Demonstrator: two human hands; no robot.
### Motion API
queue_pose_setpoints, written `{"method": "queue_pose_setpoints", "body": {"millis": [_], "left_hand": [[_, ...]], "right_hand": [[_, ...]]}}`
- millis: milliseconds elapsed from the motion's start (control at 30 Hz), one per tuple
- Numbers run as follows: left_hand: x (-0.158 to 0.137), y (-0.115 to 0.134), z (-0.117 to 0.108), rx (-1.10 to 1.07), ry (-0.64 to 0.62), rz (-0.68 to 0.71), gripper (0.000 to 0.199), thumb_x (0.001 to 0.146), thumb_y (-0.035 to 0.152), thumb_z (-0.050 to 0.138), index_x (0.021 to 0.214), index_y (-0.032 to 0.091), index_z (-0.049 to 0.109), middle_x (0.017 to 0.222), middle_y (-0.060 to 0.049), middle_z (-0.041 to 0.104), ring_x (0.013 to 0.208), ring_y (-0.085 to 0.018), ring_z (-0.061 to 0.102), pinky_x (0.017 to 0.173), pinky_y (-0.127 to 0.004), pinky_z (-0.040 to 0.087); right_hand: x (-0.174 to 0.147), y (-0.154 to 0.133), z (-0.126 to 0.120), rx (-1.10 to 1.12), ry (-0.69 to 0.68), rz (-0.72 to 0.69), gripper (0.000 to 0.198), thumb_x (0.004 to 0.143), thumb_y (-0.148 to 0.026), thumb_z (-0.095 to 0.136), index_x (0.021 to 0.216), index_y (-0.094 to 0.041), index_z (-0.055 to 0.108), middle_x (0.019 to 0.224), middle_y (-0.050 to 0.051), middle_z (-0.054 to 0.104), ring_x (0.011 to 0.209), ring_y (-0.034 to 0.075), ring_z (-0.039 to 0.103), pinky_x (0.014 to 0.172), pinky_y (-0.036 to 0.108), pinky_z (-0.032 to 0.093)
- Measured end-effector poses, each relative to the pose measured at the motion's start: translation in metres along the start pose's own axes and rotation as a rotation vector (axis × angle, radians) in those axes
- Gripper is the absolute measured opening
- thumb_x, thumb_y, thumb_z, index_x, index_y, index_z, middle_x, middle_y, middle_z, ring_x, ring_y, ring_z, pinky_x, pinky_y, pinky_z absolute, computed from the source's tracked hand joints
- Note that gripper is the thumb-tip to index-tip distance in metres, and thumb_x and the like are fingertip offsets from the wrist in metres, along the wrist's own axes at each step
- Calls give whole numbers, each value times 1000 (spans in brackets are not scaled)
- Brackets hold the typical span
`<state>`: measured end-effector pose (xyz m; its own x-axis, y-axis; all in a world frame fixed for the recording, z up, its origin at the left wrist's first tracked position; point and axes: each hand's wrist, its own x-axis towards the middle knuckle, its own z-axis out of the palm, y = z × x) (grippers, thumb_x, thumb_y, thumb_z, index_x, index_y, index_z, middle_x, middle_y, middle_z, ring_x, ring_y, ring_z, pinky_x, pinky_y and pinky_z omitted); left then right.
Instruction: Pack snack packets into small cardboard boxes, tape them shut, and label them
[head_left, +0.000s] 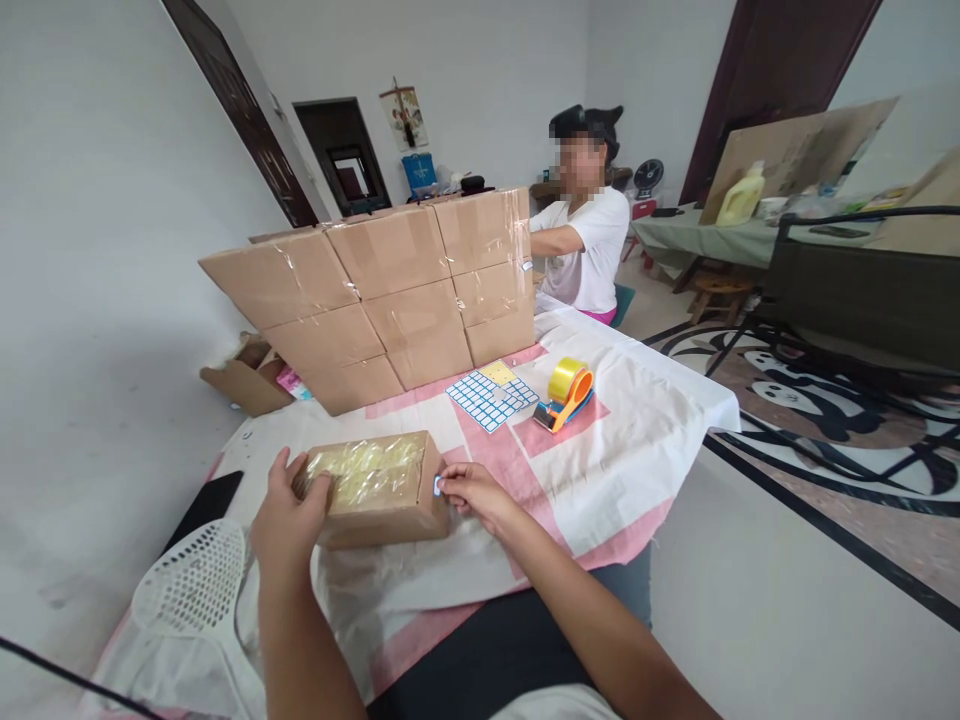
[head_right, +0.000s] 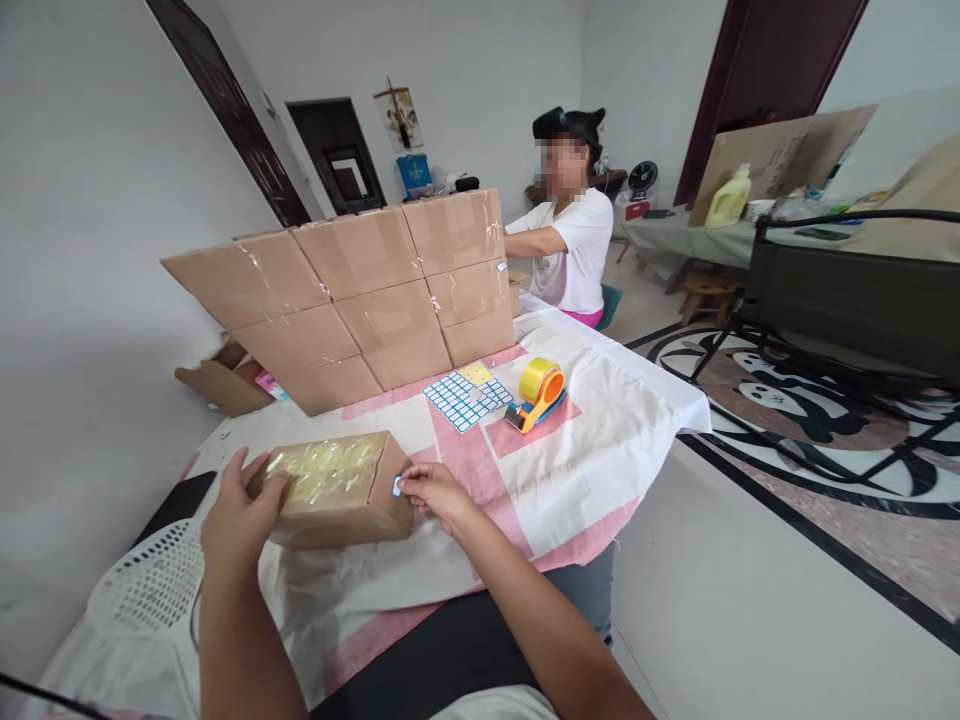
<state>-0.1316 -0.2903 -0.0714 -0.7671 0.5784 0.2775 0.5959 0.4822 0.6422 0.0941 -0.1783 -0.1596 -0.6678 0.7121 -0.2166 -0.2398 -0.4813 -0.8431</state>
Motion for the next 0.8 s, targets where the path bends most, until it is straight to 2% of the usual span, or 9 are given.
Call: {"method": "queue_pose_setpoints", "body": {"millis": [233, 333, 367, 433, 500, 567, 667, 733, 800], "left_hand": [[-2, 4, -2, 31, -2, -11, 71, 92, 49, 55, 156, 32, 32, 151, -2, 57, 138, -37, 53, 120, -56, 34], [-3, 5, -1, 44, -12, -8, 71, 92, 49, 54, 157, 31, 32, 152, -3, 57, 138, -37, 53, 120, -57, 34], [-3, 5, -1, 46, -15, 0, 71, 92, 49, 54, 157, 31, 32, 152, -3, 57, 138, -37, 53, 120, -57, 34], [-3, 4, -2, 56, -19, 7, 71, 92, 49, 53, 157, 31, 32, 152, -2, 57, 138, -37, 53, 120, -57, 34], [-2, 3, -3, 73, -27, 5, 70, 92, 51, 52, 157, 32, 32, 152, -2, 57, 137, -37, 54, 119, -57, 36], [-1, 1, -4, 82, -37, 6, 70, 92, 52, 50, 156, 32, 33, 152, -3, 56, 136, -38, 54, 118, -58, 37], [-2, -6, -3, 55, -34, 16, 63, 91, 51, 48, 152, 32, 43, 153, -3, 56, 136, -39, 55, 117, -57, 39], [-6, -11, -2, -5, 5, 13, 53, 91, 49, 48, 142, 34, 56, 147, -2, 61, 134, -38, 57, 115, -56, 42], [-13, -11, -2, -123, 71, 61, 44, 92, 46, 47, 129, 33, 66, 139, -2, 67, 132, -35, 59, 115, -53, 44]], "right_hand": [[4, 6, 1, -20, 19, 32, 34, 61, -33, 85, 77, -18, 59, 61, -8, 52, 46, 4, 32, 45, 21, 13], [6, 9, 0, -35, 37, -4, 36, 62, -32, 85, 86, -19, 61, 67, -7, 53, 49, 5, 35, 46, 20, 18], [6, 9, -1, -38, 56, -36, 42, 61, -29, 86, 94, -20, 62, 73, -7, 56, 52, 6, 38, 47, 19, 22], [6, 9, -3, -52, 61, -128, 66, 58, -24, 89, 117, -26, 60, 91, -4, 61, 61, 7, 44, 52, 20, 32], [7, 9, -6, -72, -38, -214, 86, 57, -25, 91, 135, -31, 54, 105, -2, 62, 68, 9, 49, 58, 21, 37], [9, 10, -9, -88, -201, -260, 90, 62, -32, 90, 143, -33, 50, 109, 0, 62, 74, 12, 52, 59, 22, 38], [10, 14, -11, -79, -333, -331, 89, 62, -38, 92, 141, -32, 52, 111, 1, 63, 87, 16, 57, 68, 24, 43], [4, 15, -8, -117, -309, -408, 87, 59, -34, 93, 137, -32, 56, 115, 2, 61, 92, 17, 58, 74, 26, 44], [-8, 10, -4, -222, -223, -477, 81, 62, -28, 91, 136, -33, 59, 120, 3, 58, 90, 17, 57, 73, 27, 44]]}}
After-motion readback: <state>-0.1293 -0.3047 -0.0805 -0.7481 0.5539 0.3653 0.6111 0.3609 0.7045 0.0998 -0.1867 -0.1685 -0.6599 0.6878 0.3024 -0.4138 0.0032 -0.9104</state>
